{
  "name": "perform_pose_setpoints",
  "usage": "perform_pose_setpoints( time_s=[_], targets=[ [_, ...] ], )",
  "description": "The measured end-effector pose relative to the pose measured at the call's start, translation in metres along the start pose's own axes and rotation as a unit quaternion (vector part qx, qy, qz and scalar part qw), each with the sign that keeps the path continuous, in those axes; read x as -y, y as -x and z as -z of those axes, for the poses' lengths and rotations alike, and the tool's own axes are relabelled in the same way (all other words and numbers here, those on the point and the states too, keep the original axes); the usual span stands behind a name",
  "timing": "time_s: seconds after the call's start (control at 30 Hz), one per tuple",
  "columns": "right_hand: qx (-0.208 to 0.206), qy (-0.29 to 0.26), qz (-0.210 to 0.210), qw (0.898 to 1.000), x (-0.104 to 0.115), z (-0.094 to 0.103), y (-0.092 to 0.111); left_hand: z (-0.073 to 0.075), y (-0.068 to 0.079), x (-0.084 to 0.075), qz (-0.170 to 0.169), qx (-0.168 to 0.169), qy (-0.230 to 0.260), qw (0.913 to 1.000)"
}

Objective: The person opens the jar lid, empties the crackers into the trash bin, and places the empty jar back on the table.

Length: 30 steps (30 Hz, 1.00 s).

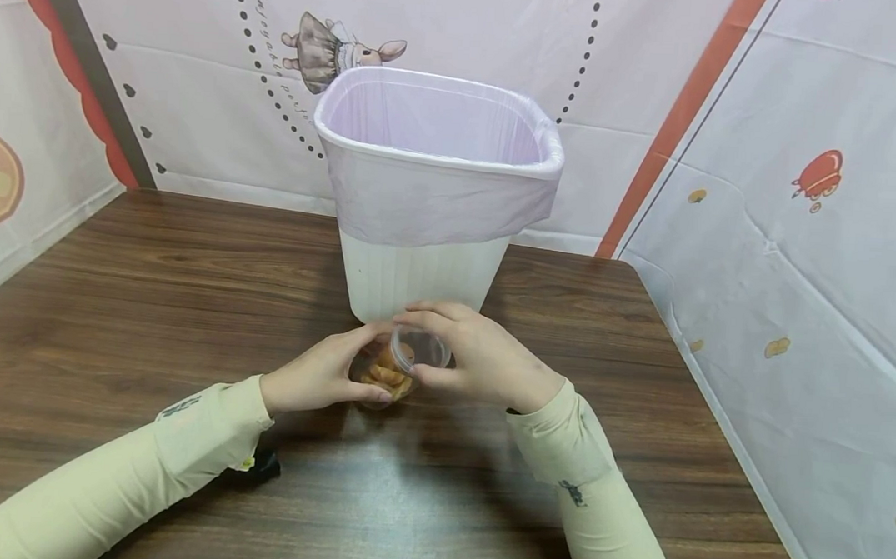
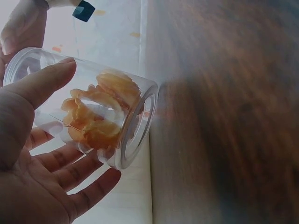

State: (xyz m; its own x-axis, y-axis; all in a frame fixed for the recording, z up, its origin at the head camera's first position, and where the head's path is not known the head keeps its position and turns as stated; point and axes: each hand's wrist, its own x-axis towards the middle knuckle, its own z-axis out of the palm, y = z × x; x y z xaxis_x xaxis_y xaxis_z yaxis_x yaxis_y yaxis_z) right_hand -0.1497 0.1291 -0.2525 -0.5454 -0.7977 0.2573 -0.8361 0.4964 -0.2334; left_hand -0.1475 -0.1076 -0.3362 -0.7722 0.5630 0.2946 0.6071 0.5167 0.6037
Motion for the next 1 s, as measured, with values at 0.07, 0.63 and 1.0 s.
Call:
perform_pose_setpoints(
  time_s=[0.07,0.63,1.0],
  targets=[
    [-0.009,0.006,-0.014,1.0,0.0007,0.0003,0.0001,-0.0003,-0.0002,0.0002,-0.003,-0.001,0.003,1.0],
    [-0.044,0.095,-0.113,0.988,0.0069,-0.0004,0.001,-0.0009,-0.0015,0.0006,0.011,0.001,0.015,0.9998],
    [-0.053,0.117,-0.12,0.984,0.0073,-0.0066,-0.0016,-0.0006,-0.0018,0.0008,0.011,0.003,0.017,0.9998]
  ],
)
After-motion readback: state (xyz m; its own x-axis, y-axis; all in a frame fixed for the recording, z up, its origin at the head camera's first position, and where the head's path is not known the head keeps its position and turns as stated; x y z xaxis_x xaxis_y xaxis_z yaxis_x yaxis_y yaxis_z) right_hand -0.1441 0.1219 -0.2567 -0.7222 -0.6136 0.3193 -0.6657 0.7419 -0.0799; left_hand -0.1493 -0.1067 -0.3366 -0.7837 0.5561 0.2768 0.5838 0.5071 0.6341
